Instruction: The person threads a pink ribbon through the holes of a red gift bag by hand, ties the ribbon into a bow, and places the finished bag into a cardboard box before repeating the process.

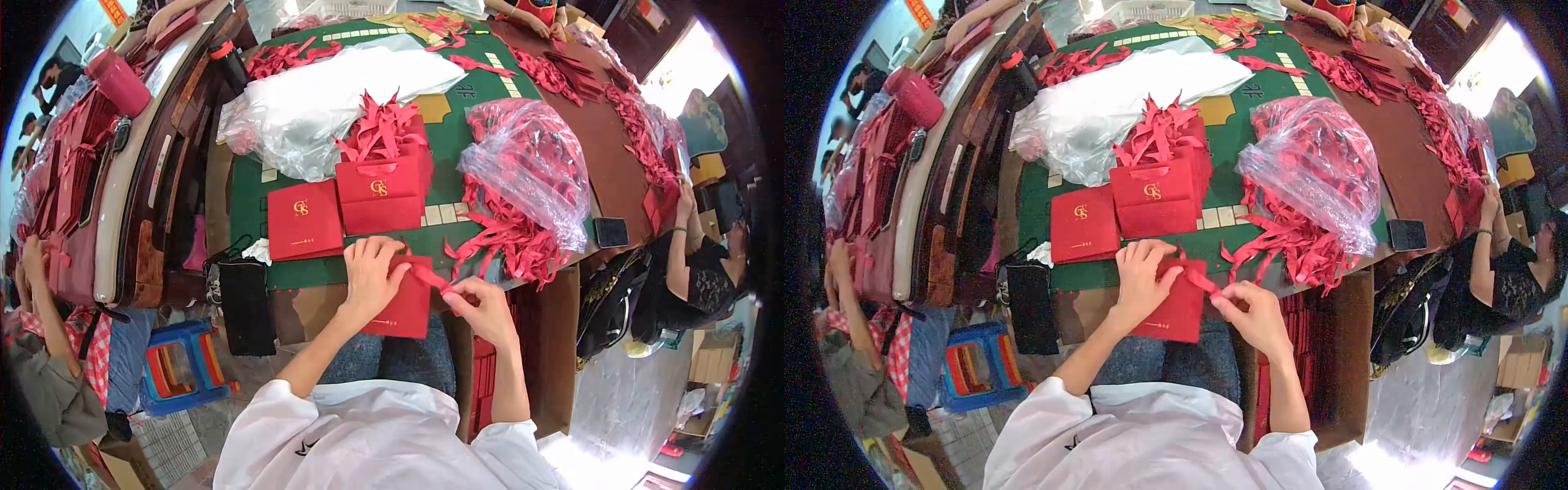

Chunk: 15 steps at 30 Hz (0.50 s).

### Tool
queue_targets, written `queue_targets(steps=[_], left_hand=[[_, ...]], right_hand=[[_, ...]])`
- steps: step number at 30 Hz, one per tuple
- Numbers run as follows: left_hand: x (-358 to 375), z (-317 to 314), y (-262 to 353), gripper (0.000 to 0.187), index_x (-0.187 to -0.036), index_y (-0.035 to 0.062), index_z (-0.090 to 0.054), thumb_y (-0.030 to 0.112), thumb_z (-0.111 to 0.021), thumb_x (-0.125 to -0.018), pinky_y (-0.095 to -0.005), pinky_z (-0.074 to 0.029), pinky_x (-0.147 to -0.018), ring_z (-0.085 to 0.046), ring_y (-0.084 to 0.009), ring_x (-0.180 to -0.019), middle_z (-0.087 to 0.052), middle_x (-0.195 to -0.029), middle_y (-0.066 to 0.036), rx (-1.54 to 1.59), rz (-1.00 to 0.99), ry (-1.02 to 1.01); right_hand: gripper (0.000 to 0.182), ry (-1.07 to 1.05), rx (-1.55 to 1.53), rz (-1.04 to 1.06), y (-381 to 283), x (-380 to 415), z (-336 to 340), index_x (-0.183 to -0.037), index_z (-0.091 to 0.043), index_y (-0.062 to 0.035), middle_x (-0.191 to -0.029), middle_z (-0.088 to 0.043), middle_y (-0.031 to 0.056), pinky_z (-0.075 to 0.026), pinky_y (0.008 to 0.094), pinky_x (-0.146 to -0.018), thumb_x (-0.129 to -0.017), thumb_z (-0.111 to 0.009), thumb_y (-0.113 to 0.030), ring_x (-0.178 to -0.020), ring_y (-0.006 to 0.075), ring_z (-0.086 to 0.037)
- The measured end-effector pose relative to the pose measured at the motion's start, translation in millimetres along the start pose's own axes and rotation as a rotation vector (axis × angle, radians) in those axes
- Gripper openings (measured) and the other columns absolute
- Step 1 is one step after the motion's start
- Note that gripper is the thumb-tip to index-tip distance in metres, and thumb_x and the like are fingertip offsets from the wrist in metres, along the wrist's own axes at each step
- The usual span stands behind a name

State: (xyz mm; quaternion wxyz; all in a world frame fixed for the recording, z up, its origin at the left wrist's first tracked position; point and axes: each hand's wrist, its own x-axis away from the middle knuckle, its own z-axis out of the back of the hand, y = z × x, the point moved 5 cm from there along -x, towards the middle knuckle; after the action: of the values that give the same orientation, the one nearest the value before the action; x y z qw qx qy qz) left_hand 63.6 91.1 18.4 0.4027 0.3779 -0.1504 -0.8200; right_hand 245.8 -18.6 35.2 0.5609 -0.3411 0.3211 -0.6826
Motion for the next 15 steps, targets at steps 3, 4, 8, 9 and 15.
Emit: queue_targets(steps=[3, 4, 8, 9, 15], left_hand=[[14.8, 0.2, 16.6, 0.020, -0.096, 0.0089, -0.065, 0.018, -0.075, -0.082, -0.0416, -0.039, -0.087, -0.057, -0.0282, -0.097, -0.063, -0.101, -0.008, 0.104, 0.006, -0.041], [22.6, -3.2, 20.5, 0.020, -0.096, 0.0083, -0.065, 0.017, -0.075, -0.082, -0.0412, -0.041, -0.086, -0.058, -0.0287, -0.096, -0.063, -0.099, -0.009, 0.217, 0.037, -0.098], [48.5, -18.2, 39.3, 0.028, -0.110, 0.0017, -0.060, 0.007, -0.072, -0.085, -0.0335, -0.051, -0.084, -0.063, -0.0225, -0.102, -0.066, -0.096, -0.012, 0.704, 0.361, -0.431], [54.8, -26.7, 39.9, 0.039, -0.120, 0.0013, -0.053, 0.005, -0.073, -0.087, -0.0321, -0.053, -0.087, -0.064, -0.0180, -0.104, -0.066, -0.103, -0.011, 0.787, 0.358, -0.478], [62.3, -58.5, 32.3, 0.036, -0.123, 0.0006, -0.051, 0.000, -0.068, -0.091, -0.0313, -0.055, -0.087, -0.066, -0.0177, -0.102, -0.064, -0.116, -0.010, 1.152, 0.471, -0.320]], right_hand=[[0.011, 0.033, -0.354, -0.113, 3.3, -9.3, -8.2, -0.093, -0.070, -0.0003, -0.076, -0.063, -0.0063, -0.044, 0.0196, -0.062, -0.093, -0.070, -0.011, -0.070, 0.0009, -0.055], [0.011, 0.031, -0.356, -0.113, 4.4, -12.7, -12.3, -0.093, -0.070, -0.0003, -0.076, -0.063, -0.0063, -0.044, 0.0196, -0.062, -0.093, -0.070, -0.011, -0.070, 0.0009, -0.055], [0.014, 0.075, -0.441, -0.053, 9.5, -24.8, -30.1, -0.094, -0.070, 0.0009, -0.076, -0.068, 0.0005, -0.048, 0.0220, -0.061, -0.092, -0.071, -0.013, -0.070, 0.0045, -0.060], [0.014, 0.071, -0.483, -0.088, 9.9, -25.5, -33.5, -0.094, -0.070, 0.0010, -0.077, -0.068, 0.0007, -0.049, 0.0224, -0.062, -0.092, -0.071, -0.013, -0.070, 0.0048, -0.060], [0.015, 0.100, -0.499, -0.056, 6.4, -21.4, -33.3, -0.102, -0.068, 0.0015, -0.086, -0.070, 0.0030, -0.053, 0.0243, -0.070, -0.095, -0.067, -0.011, -0.077, 0.0069, -0.064]])
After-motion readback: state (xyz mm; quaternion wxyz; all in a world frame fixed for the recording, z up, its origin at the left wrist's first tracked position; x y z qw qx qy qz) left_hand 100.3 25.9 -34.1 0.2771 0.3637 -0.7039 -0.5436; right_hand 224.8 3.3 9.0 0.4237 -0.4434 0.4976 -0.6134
